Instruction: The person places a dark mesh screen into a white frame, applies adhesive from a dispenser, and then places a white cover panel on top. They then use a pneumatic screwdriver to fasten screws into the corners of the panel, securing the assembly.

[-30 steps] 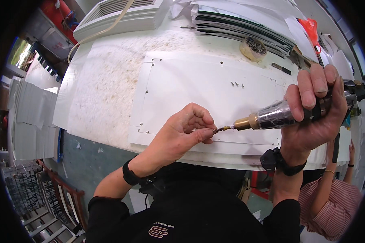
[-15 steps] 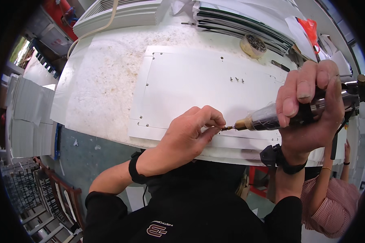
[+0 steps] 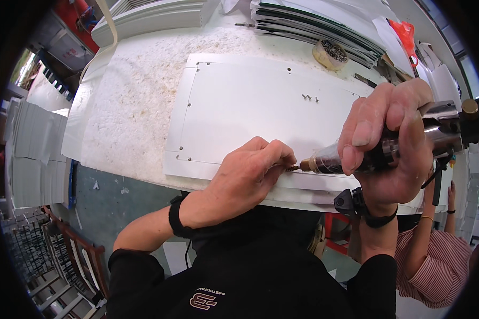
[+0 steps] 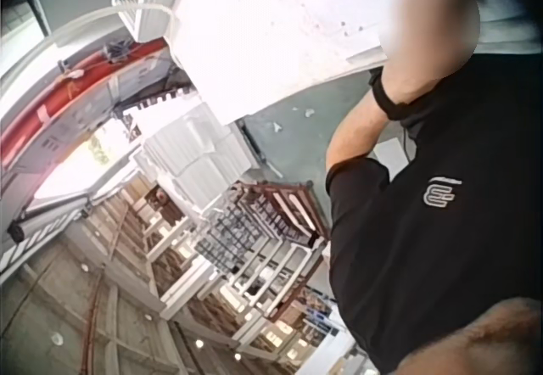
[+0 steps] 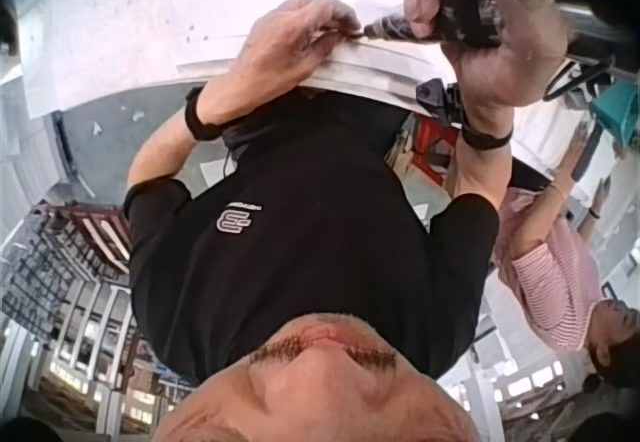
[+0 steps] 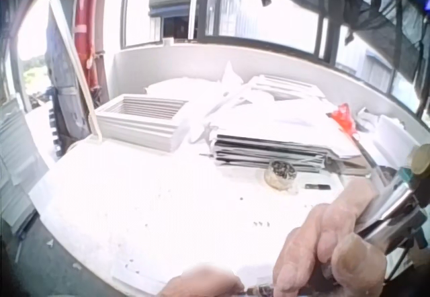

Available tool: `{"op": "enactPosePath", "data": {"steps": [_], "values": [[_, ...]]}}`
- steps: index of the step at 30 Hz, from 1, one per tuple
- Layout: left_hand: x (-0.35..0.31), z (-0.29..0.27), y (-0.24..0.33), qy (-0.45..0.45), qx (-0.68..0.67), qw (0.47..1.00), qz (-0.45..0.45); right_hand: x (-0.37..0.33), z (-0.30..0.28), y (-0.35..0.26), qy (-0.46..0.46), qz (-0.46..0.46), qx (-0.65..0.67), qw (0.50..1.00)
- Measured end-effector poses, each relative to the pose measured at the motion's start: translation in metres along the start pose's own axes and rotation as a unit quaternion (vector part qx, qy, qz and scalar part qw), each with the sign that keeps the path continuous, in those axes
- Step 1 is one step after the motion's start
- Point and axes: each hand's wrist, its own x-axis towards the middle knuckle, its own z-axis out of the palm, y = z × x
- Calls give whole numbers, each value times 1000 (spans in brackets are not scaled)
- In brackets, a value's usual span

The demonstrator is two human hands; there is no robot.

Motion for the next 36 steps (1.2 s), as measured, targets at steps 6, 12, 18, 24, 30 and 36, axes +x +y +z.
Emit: {"op": "enactPosePath", "data": {"steps": [6,12,18,24,30,36], "values": [[-1,-2,1,-9,-17,1000,-22,0,1,-4,-18,7,-12,1000],[1,-1,-1,-14,-20,1000,-17,-2,4,-5,-4,13,-11,1000],[-1,-2,-3,-18,-10,1000,-4,-5,9,-2,8,22,-14,1000],[-22,-3,-5,14,223,967,122,-4,19,-8,41,66,-33,996],[-31,3,-5,16,315,936,157,-3,22,-5,31,64,-31,997],[-32,3,-6,17,323,930,173,-4,28,7,5,48,-6,999]]}}
